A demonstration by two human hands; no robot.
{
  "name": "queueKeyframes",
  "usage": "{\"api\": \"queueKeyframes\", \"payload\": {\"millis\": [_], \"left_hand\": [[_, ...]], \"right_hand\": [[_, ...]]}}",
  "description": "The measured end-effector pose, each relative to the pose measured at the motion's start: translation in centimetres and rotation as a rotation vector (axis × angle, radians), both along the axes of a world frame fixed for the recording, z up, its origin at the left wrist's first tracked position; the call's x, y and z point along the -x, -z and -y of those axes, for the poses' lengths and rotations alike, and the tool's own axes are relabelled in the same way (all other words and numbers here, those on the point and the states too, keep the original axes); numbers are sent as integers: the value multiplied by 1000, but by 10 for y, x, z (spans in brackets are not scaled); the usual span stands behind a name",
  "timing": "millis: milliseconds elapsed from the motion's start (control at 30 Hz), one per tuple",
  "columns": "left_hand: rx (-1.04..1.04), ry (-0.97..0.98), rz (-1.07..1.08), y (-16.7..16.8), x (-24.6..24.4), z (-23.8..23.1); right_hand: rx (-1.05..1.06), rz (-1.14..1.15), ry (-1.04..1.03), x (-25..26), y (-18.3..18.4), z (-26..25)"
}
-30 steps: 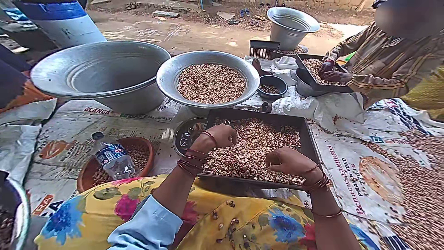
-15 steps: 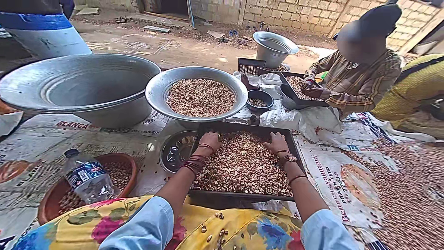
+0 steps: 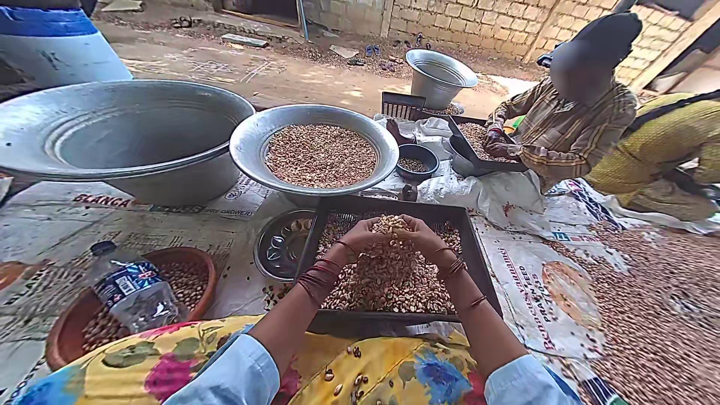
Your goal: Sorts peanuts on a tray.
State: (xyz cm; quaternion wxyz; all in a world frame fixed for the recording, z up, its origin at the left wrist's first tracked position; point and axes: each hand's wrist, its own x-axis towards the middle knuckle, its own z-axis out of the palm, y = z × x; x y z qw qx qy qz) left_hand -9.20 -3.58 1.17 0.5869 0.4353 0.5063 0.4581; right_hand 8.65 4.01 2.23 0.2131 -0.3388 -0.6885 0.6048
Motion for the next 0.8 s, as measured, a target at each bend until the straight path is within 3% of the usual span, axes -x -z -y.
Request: {"api": "queueKeyframes", "payload": {"millis": [100, 233, 333, 567, 800], "left_hand": [[-105, -17, 60, -29, 3, 13], [-282, -15, -199, -53, 20, 24], [-300, -49, -311, -64, 28, 31], [-292, -13, -902, -59, 17, 30], [-100, 301, -1219, -35, -13, 17]], "right_hand": [[-83, -107, 75, -19, -26, 11], [-350, -38, 119, -47, -47, 20], [-423, 68, 196, -64, -54, 31], [-701, 502, 256, -80, -51, 43], [-633, 692, 190, -70, -46, 41]]}}
